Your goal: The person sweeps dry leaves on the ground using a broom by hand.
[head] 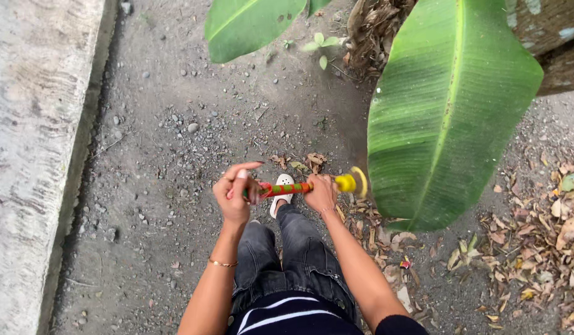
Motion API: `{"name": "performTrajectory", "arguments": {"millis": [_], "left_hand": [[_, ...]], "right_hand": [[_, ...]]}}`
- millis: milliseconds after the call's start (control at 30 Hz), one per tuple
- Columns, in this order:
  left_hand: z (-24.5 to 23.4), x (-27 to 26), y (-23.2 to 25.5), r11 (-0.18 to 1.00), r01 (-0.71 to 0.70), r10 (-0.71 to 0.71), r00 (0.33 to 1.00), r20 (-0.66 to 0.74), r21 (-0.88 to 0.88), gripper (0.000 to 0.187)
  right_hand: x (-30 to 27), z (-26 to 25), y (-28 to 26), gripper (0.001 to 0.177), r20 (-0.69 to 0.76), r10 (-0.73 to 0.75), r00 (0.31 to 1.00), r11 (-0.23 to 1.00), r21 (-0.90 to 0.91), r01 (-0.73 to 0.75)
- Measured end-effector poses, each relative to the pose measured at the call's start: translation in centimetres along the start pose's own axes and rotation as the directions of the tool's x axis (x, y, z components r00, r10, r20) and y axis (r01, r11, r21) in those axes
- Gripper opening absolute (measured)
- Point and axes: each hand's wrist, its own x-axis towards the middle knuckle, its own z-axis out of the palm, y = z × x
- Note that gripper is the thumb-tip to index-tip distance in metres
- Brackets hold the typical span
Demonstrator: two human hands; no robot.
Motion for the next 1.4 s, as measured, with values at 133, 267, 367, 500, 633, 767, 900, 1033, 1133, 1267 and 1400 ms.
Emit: {"name": "performTrajectory", "arguments": {"millis": [133, 267, 367, 500, 633, 767, 900, 1033, 1133, 1267, 1400], "left_hand": [[-3.8, -2.3, 4.2, 1.0, 0.017, -0.013, 0.992, -0.128, 0.026, 0.036], [-9.5, -8.5, 12.7, 0.937, -0.349, 0.346, 0.917, -0.196, 0.023, 0.032], [-13.4, -14.7, 17.4, 0.851, -0.51, 0.518, 0.781, -0.349, 0.121, 0.03], [-16.6, -18.9, 16.1, 0.759, -0.56, 0.605, 0.795, -0.042, 0.333, 0.03], [-15.5, -19.3, 11.2, 0.756, -0.507, 0.534, 0.844, 0.059, 0.413, 0.025], [-15.3, -17.7, 7.5, 0.981, -0.159, 0.162, 0.987, -0.021, 0.114, 0.03], [-17.5, -18.3, 5.5, 0.981, -0.135, 0.141, 0.989, 0.036, -0.14, 0.028], [-22.3, -21.1, 11.4, 0.952, -0.294, 0.289, 0.955, -0.061, -0.091, 0.025], [-24.4, -24.3, 18.2, 0.833, -0.552, 0.541, 0.828, -0.149, -0.042, 0.038], [-23.2, -26.9, 22.8, 0.813, -0.554, 0.534, 0.832, 0.15, 0.181, 0.026], [-18.6, -25.7, 18.7, 0.729, -0.5, 0.568, 0.823, -0.006, 0.469, 0.032]], "right_hand": [[-4.2, -1.5, -4.3, 0.014, -0.105, -0.095, 0.99, 0.993, -0.083, 0.086], [-7.3, -0.9, -12.9, 0.016, -0.058, -0.303, 0.951, 0.927, 0.213, 0.309], [-7.5, 0.6, -21.0, 0.031, -0.141, -0.54, 0.83, 0.772, 0.308, 0.555], [-6.6, 3.9, -26.8, 0.024, -0.285, -0.626, 0.726, 0.656, 0.31, 0.688], [-7.2, 9.7, -23.1, 0.026, -0.175, -0.519, 0.837, 0.695, 0.483, 0.532], [-14.1, 11.9, -12.2, 0.02, 0.065, -0.252, 0.965, 0.943, 0.241, 0.23], [-17.9, 10.8, -10.7, 0.024, -0.058, -0.16, 0.985, 0.983, 0.076, 0.164], [-19.7, 8.0, -17.3, 0.01, -0.268, -0.367, 0.891, 0.921, 0.027, 0.388], [-19.7, 6.3, -25.2, 0.037, -0.169, -0.503, 0.847, 0.834, 0.16, 0.528], [-18.9, 7.1, -31.8, 0.04, -0.332, -0.576, 0.747, 0.665, 0.34, 0.664], [-17.3, 11.0, -27.3, 0.035, -0.275, -0.598, 0.753, 0.598, 0.472, 0.648]]}}
